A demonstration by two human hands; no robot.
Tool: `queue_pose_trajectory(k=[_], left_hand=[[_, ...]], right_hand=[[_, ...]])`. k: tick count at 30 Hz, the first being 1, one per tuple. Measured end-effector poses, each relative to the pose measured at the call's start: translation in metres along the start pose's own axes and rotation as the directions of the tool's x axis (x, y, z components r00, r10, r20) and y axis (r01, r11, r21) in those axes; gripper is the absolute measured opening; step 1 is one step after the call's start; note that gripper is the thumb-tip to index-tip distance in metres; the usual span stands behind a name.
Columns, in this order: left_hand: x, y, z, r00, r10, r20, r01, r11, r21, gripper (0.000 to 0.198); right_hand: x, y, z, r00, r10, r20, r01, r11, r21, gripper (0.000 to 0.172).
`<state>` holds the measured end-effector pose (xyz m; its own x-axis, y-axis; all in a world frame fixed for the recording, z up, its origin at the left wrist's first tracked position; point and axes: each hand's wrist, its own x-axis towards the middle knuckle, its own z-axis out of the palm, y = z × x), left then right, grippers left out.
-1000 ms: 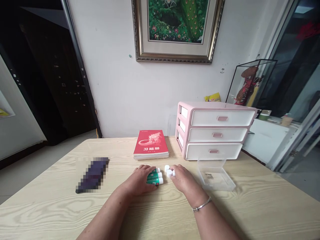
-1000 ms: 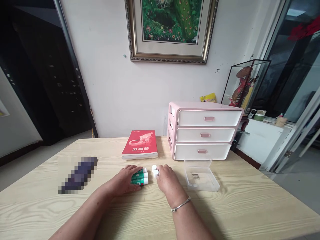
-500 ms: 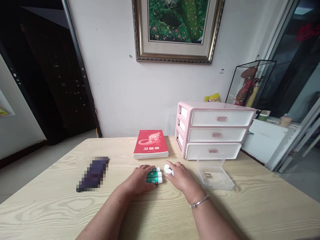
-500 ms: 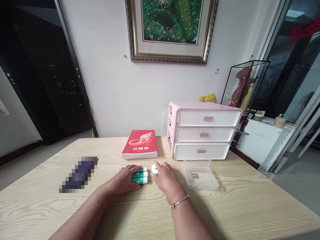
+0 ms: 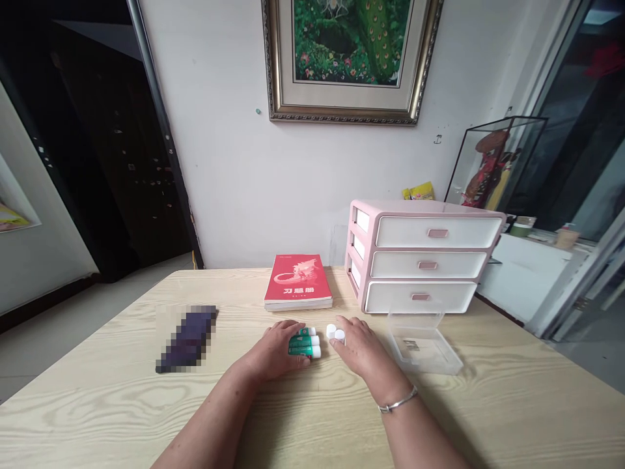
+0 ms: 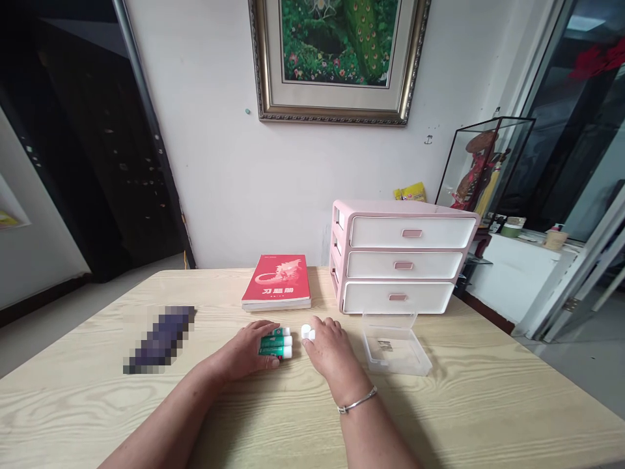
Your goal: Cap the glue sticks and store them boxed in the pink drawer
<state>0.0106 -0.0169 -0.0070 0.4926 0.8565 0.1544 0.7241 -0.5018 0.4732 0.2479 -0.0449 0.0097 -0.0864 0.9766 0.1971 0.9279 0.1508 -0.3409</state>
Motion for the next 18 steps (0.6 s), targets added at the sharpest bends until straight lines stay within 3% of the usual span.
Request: queue_pose_trajectory(k=[3,5,6,8,10,12,14,16,18], left_hand=[[-0.002,0.008,-0.008,0.992,0.018,-0.123,-0.032,0.993,-0.112,0.07],[-0.005,0.018,-0.016,0.973,-0.054,-0.223,-0.003,0.969,-0.248,0.059],[-0.006,0.024,-0.021,0.961,-0.112,-0.254,0.019,0.94,-0.341,0.053],[-0.007,0.037,-0.031,0.94,-0.212,-0.266,0.023,0.82,-0.572,0.042],[-0.009,0.05,-0.041,0.948,-0.219,-0.23,-0.06,0.587,-0.808,0.035],[-0.01,0.062,-0.051,0.978,-0.112,-0.178,-0.142,0.268,-0.953,0.039],[-0.013,0.073,-0.06,0.987,0.092,-0.134,-0.134,-0.004,-0.991,0.053],[-0.017,0.084,-0.069,0.929,0.346,-0.129,-0.081,-0.15,-0.985,0.067],[-0.022,0.093,-0.078,0.82,0.555,-0.139,-0.035,-0.195,-0.98,0.075]], right_hand=[[0.001,-0.005,-0.001,0.985,-0.065,-0.159,0.085,0.989,0.122,0.039],[0.002,-0.012,-0.002,0.966,-0.072,-0.247,0.153,0.932,0.329,0.029],[0.002,-0.017,-0.003,0.971,-0.048,-0.235,0.16,0.86,0.485,0.024],[0.001,-0.03,-0.007,0.997,-0.022,-0.074,0.074,0.566,0.821,0.025],[-0.001,-0.043,-0.017,0.975,-0.156,0.16,-0.135,0.16,0.978,0.037],[-0.003,-0.056,-0.031,0.876,-0.413,0.249,-0.322,-0.117,0.939,0.048],[-0.004,-0.068,-0.045,0.719,-0.672,0.177,-0.429,-0.229,0.874,0.059],[-0.005,-0.079,-0.055,0.515,-0.857,0.018,-0.496,-0.28,0.822,0.071],[-0.005,-0.089,-0.06,0.309,-0.941,-0.138,-0.571,-0.299,0.765,0.08]])
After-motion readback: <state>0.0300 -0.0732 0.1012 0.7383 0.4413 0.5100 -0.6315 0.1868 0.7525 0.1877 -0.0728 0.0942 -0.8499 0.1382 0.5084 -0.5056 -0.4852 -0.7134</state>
